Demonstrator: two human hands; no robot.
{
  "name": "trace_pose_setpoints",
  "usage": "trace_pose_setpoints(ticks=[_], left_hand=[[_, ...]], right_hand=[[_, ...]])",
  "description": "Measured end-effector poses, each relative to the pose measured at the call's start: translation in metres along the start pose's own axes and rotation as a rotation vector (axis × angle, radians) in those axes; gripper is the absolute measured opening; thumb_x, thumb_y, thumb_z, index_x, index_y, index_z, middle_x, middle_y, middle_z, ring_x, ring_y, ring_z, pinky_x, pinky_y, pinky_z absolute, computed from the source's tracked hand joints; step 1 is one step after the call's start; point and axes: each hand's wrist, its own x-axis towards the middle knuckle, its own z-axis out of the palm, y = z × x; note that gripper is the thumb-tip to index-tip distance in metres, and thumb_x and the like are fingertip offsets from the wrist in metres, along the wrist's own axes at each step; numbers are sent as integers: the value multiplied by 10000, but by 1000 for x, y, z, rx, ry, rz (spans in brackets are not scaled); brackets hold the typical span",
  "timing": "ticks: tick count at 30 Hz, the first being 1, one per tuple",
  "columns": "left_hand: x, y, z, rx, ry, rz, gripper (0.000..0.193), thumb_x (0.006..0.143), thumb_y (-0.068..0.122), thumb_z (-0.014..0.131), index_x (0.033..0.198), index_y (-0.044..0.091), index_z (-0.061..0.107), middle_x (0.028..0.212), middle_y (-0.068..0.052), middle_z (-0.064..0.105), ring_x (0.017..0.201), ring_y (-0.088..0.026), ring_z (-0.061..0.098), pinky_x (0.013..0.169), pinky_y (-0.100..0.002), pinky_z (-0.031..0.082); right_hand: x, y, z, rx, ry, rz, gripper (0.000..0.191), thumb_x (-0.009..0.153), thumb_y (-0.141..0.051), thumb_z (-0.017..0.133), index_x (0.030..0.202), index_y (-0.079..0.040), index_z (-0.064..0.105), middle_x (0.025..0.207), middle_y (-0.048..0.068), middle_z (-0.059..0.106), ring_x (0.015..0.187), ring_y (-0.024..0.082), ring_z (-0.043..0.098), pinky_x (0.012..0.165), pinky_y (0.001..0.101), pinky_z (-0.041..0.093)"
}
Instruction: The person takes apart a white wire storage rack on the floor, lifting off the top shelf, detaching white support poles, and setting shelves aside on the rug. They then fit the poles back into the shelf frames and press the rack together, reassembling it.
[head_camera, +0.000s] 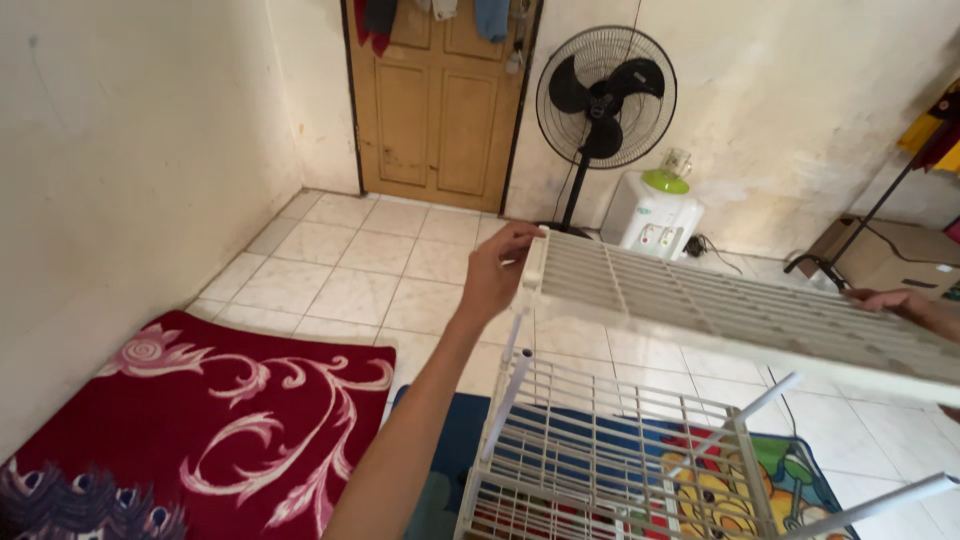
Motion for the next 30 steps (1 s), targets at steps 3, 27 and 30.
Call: trace_pose_setpoints(ticks=[3,27,30], left_hand=[[0,-6,-2,-7,-48,8,273,953,-89,678,1186,54,680,1145,-45,745,1106,-127,724,905,-246,588],[-15,40,6,191,-243,250,217,1055,59,612,1257,-7,567,1219,-104,686,1129,-166,682,954,-261,536],[-13,37,7,188,-248,202,230,1043,0,643,1254,-14,552,1210,-106,690,1110,-154,678,953,-261,534]], right_hand=[[-3,-10,0,79,49,72,397,904,-118,552,1292,-38,520,1596,185,448,1318,320,558,1007,472,518],[-33,-82,17,-119,40,-78,508,822,-251,790,1277,-56,674,1426,153,642,1325,250,620,1139,402,511],[-32,-82,19,-41,40,-126,529,815,-270,816,1275,-49,676,1434,167,630,1357,249,601,1154,406,492]])
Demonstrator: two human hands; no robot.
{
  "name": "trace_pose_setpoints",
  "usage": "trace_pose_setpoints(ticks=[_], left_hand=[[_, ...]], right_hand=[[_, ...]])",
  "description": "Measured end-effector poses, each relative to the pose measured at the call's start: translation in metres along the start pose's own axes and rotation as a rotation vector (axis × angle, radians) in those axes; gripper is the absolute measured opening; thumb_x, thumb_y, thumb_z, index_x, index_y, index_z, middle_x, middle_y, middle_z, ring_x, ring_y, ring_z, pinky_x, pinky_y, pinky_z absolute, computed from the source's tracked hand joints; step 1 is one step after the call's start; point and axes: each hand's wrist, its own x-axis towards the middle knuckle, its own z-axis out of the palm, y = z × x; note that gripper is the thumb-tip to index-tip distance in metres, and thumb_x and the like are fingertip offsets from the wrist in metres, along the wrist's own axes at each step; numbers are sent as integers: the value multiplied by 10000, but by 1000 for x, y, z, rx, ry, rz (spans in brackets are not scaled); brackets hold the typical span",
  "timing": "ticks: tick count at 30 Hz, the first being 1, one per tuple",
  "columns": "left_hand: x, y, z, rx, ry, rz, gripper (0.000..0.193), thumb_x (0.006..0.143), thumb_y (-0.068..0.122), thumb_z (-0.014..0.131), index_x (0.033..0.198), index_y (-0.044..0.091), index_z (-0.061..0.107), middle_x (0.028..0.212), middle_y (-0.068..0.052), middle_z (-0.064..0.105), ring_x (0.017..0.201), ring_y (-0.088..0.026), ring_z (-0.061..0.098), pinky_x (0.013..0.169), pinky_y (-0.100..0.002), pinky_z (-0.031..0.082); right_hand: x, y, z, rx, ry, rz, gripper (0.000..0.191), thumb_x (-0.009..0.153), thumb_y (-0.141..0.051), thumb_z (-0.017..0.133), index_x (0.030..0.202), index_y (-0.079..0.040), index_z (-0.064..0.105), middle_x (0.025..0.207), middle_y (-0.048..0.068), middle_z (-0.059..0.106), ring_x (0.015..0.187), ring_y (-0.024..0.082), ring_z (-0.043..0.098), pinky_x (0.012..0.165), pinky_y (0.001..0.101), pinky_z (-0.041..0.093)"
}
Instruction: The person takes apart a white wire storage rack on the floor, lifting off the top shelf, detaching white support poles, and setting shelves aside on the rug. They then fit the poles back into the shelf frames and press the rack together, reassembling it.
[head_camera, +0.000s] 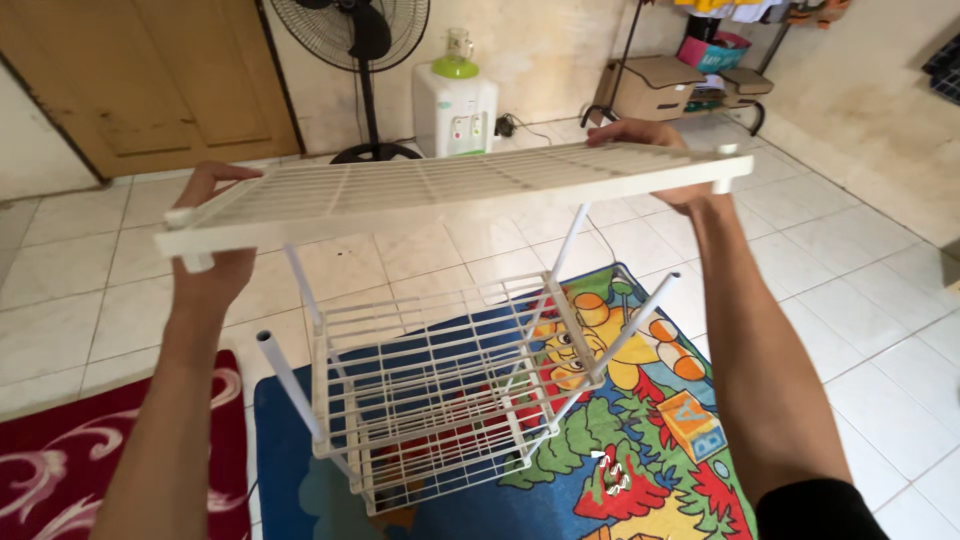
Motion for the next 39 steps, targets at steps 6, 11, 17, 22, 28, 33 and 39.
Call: trace_pose_setpoints(ticks=[6,11,17,22,28,33,39], left_hand=[[-1,4,-2,59,-3,-2,180,1037,-25,606,1206,-24,546,1186,-121,706,1104,-145,695,956,-256,538],[2,6,-4,-72,-37,37,255,1029,54,631,1248,-6,513,1242,-123,689,1175,-138,676,989,-253,531],[0,-4,1,30,78,-209,199,1065,99,707,1208,22,592,1159,-124,746,1028,-123,705,860,-243,535],[-1,-9,11,-7,179,-190,163,1046,32,741,1139,4,610,1185,-124,738,1077,-132,713,907,-253,575],[-5,-5,15,26,203,-275,189,969,-29,733,1106,3,606,1197,-107,747,982,-139,702,822,-247,569],[-15,-18,16,24,199,-221,209,972,-62,730,1118,4,596,1184,-123,736,1086,-152,720,925,-256,553],[-9,-36,8,-138,122,-255,255,945,-69,678,1147,50,578,1286,-81,689,1218,-152,646,1018,-289,493]], right_hand=[[0,3,1,14,7,8,558,783,-282,845,1251,-33,668,1416,163,619,1304,240,613,1115,389,507],[-3,8,4,75,71,87,596,765,-315,852,1264,-49,665,1379,145,650,1206,228,670,1071,359,565],[-16,3,7,210,-6,-64,615,793,-329,859,1305,-57,657,1392,103,649,1275,193,645,1146,340,516],[-28,-11,22,185,114,-16,527,834,-299,850,1285,-87,678,1444,94,646,1247,180,647,1096,336,515],[-35,-17,36,155,160,-32,386,908,-210,794,1264,-121,678,1590,114,512,1313,164,597,1025,315,506],[-37,-3,47,180,244,-47,273,975,-182,725,1238,-122,684,1576,124,518,1228,167,625,997,319,533],[-37,-6,49,172,222,-76,329,982,-181,700,1299,-111,644,1585,144,501,1415,220,480,1124,368,421]])
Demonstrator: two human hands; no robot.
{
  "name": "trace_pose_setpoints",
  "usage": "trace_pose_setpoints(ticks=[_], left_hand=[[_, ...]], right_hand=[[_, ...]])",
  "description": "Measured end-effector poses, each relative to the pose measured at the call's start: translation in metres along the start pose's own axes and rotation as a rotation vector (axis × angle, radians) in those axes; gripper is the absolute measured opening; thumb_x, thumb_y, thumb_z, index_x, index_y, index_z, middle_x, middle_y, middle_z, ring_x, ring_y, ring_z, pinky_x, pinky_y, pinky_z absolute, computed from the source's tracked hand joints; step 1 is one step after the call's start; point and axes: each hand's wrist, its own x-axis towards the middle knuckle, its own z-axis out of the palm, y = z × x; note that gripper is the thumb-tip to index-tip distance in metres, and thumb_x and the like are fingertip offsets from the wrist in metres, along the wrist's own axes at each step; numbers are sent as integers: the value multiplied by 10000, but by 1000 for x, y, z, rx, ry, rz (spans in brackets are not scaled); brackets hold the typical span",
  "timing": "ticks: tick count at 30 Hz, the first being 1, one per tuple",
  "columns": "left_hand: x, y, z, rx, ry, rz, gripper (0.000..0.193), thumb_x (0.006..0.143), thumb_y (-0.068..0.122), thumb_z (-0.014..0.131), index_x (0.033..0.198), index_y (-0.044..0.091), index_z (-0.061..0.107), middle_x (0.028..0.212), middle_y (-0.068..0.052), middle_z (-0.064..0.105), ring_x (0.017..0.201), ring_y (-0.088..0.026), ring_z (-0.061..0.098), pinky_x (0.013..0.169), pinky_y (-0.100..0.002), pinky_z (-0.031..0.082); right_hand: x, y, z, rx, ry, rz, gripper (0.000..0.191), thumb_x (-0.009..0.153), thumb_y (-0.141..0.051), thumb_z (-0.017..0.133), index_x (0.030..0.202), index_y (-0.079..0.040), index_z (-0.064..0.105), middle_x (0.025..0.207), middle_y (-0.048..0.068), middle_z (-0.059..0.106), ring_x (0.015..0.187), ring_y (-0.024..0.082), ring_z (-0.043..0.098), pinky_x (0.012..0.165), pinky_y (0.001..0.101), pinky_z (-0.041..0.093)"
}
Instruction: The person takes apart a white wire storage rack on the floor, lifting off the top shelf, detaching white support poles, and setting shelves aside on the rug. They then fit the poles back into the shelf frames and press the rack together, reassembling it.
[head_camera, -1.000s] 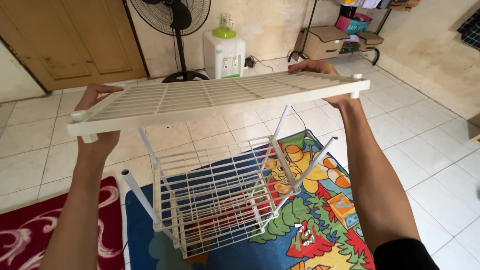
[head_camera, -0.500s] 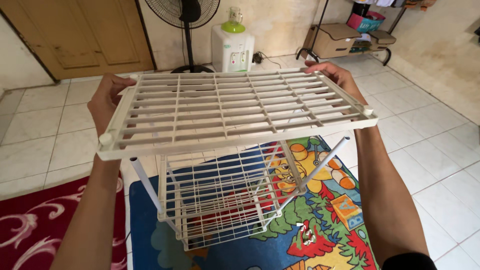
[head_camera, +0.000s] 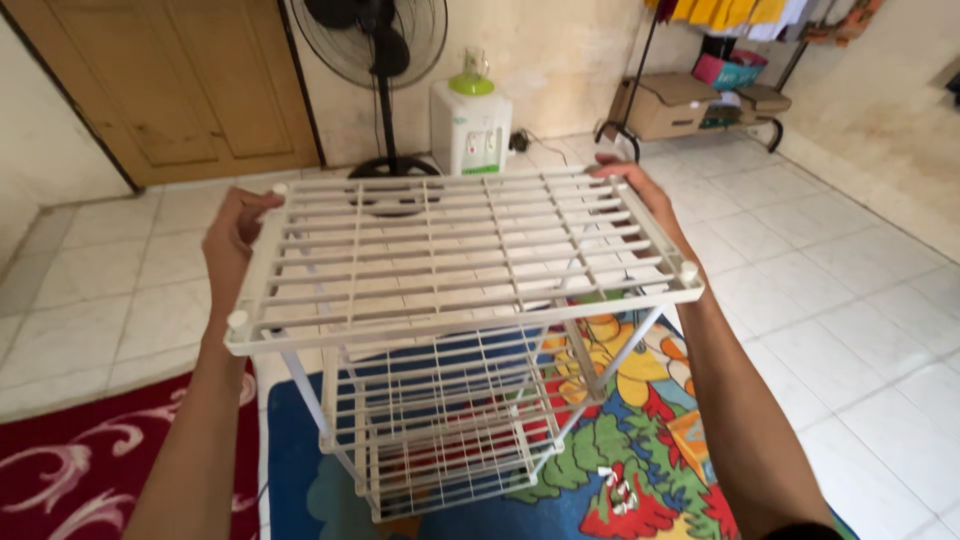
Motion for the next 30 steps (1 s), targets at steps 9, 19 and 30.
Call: trace_pose_setpoints(ticks=[9,19,30], left_hand=[[37,68,-36,-40,-174,-739,316,937,215,467,1169,155,674,1457,-1,622,1287,-191,559,1073,-365,420],[81,4,21,705,-130,-96,443,873,364,750,1086,-16,670,1027,-238,716,978,-384,694,880,-473,544],[85,-14,27,897,-421,-254,443,1061,348,411,1047,6,692,1123,-270,699,1070,-475,629,963,-536,490]], right_hand=[[30,-40,-46,-178,-392,503,805,860,-86,585,1593,-330,360,1562,142,529,1429,266,460,1107,462,401],[88,-13,-35,-665,-156,745,538,1053,-467,376,1378,-116,620,1368,140,631,1260,312,596,1009,485,518],[97,48,-31,-833,-210,602,623,1055,-513,356,1223,-13,688,1078,213,755,1013,375,722,951,458,531]])
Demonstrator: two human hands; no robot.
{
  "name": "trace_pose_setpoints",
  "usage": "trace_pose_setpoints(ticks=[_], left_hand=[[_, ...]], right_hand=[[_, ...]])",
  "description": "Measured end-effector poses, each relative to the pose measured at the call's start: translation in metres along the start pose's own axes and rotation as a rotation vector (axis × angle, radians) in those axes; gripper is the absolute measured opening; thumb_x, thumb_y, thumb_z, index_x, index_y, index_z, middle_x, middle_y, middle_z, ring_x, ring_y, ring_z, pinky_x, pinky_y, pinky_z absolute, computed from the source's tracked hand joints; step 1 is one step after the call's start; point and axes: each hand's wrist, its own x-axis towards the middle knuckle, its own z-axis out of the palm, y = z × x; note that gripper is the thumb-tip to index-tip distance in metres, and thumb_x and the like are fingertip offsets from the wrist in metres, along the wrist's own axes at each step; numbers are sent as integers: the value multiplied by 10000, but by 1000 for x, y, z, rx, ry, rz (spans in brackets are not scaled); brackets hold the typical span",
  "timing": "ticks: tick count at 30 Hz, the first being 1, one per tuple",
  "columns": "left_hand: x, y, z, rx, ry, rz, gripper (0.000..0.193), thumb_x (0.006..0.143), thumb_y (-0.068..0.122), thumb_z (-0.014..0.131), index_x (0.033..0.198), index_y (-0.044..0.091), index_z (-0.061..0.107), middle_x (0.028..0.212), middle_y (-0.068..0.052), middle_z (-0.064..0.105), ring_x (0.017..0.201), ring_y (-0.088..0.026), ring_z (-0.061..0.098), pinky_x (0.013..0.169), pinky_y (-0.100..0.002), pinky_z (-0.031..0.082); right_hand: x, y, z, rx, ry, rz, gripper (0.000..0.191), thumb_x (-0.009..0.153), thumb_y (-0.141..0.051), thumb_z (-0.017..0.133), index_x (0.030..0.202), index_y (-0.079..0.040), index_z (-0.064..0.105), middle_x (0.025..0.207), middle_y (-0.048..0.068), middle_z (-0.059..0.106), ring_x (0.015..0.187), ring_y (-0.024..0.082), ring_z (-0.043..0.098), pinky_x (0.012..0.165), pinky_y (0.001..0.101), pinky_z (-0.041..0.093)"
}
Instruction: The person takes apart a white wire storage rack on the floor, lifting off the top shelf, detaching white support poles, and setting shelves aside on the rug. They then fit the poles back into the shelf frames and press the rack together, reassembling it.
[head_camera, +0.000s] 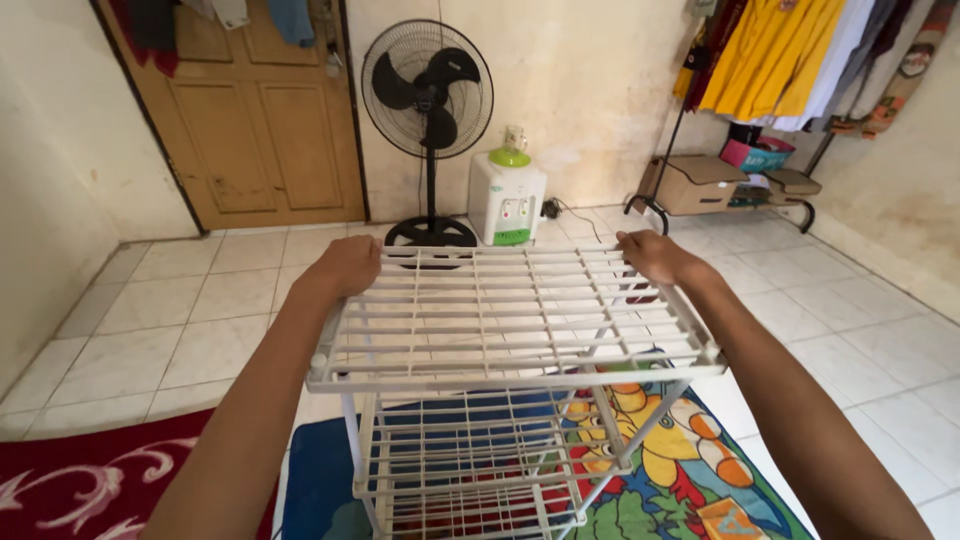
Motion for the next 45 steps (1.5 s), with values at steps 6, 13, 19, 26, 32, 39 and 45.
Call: trace_pose_setpoints(ticks=[6,13,19,26,32,39,45], left_hand=[[2,-8,7,19,33,75,385,1036,302,424,1064,18,682,1132,-281,695,1073,-473,633,965,-534,492],[-7,-5,-7,-14,-57,11,437,1056,367,405,1117,26,672,1161,-251,709,1118,-442,638,992,-502,498],[-70,0,-64,-735,48,-108,549,1054,453,341,1408,71,513,1339,-208,624,1254,-333,573,1069,-438,442],[-232,11,-23,-1244,194,-162,603,864,67,559,1459,43,467,1304,-127,639,1155,-226,612,997,-398,469],[-234,32,-3,-1186,128,-98,469,988,164,508,1413,-13,599,1351,-132,693,1274,-195,644,1136,-352,469],[-260,90,-24,-750,585,7,417,869,122,669,1266,16,598,1225,-111,622,1135,-245,599,988,-395,485],[-247,237,12,-111,697,834,262,850,113,752,1107,103,704,1183,-98,686,1242,-316,577,1147,-491,449]], right_hand=[[-1,5,12,21,63,-23,636,1076,-507,358,1188,22,693,1056,241,763,1018,381,716,954,459,534],[-13,-13,5,39,30,-50,648,1053,-537,329,1280,-35,670,1136,241,765,1093,366,728,982,432,539],[-96,-26,-49,575,-101,133,726,957,-636,263,1552,-232,354,1435,142,498,1198,323,606,976,514,568],[-244,14,-29,821,106,-179,516,906,-179,684,1386,-56,540,1264,194,706,1088,261,684,907,409,590],[-261,2,6,1028,156,-133,474,908,-118,669,1373,-98,578,1160,146,764,1087,222,734,954,351,567],[-261,20,53,1109,299,-281,398,890,35,710,1273,-32,623,1142,161,732,1058,239,705,969,387,587],[-251,31,82,1260,403,-239,242,966,28,646,1200,-18,688,1107,124,764,1066,208,729,967,349,603]])
